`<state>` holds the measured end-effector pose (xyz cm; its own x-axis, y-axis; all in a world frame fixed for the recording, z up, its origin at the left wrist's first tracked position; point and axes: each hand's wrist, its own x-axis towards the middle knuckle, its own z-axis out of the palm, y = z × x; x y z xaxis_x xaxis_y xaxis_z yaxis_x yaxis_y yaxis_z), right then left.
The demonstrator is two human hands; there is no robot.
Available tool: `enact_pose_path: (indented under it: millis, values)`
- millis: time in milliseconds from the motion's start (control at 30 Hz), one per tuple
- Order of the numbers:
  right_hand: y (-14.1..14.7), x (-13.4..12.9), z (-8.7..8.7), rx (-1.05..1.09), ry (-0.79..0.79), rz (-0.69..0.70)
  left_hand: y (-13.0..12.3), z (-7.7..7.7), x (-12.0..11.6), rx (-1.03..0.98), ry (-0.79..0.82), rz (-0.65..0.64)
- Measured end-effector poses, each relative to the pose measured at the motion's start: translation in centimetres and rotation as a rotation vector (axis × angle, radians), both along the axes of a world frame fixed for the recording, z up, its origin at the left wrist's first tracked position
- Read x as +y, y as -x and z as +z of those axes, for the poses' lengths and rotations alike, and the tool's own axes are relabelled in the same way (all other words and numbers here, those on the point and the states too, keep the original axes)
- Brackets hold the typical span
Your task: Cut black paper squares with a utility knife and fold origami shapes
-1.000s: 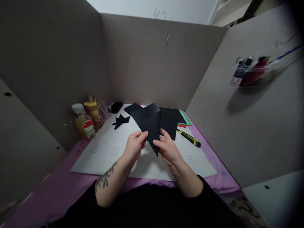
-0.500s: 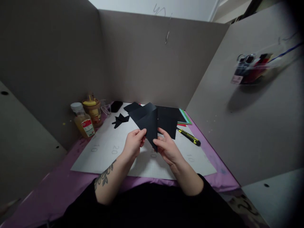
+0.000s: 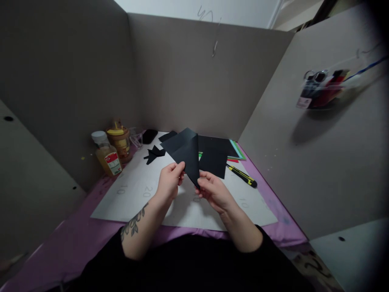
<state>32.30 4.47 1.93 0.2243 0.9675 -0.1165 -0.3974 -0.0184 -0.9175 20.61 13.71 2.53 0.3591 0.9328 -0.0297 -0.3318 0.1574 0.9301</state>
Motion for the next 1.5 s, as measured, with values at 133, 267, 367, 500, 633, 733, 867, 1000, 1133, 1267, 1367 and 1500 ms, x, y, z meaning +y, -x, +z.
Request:
enact_pose_path:
  millis: [133,267,367,500,633,733,867,1000,1133,1267,1367,1500]
  values:
    - [-0.2,-0.2,-0.2,-0.038,0.054,0.104,0.0,0.1,0.1,-0.005,-0.001,0.014]
    - [-0.2,0.4,-0.3,0.005,0.048,0.079,-0.1,-0.1,-0.3,-0.006,0.008,-0.029]
    - [-0.3,0.9,-0.3,0.012,0.009,0.029,-0.2,-0.4,-0.5,0.012,0.005,-0.073]
    - [-0.2,1.3,-0.4,-0.040,-0.016,-0.035,-0.2,-0.6,-0.7,0.031,0.010,-0.083]
    - [0.0,1.4,-0.5,-0.059,0.019,-0.031,-0.4,-0.7,-1.0,0.041,-0.008,-0.164]
    - [0.2,1.4,-0.6,-0.070,0.042,-0.028,-0.9,-0.8,-1.2,-0.081,0.010,-0.224]
    - [0.6,1.5,-0.8,-0.070,0.043,-0.015,-1.6,-0.8,-1.2,-0.309,0.195,-0.351]
    - [0.9,1.4,-0.7,-0.113,0.042,-0.011,-1.8,-0.7,-1.3,-0.353,0.285,-0.408]
    - [0.7,1.0,-1.2,-0.143,0.016,0.048,-1.6,-0.7,-1.5,-0.334,0.308,-0.352]
    - [-0.6,0.7,-1.5,-0.201,0.005,-0.026,-1.0,-0.5,-1.4,-0.336,0.325,-0.342]
    - [-1.8,0.9,-0.6,-0.211,-0.067,-0.263,-0.5,-0.3,-1.6,-0.331,0.288,-0.367]
    - [-2.9,1.4,1.7,-0.090,-0.202,-0.234,0.1,-0.1,-2.9,-0.291,0.283,-0.539]
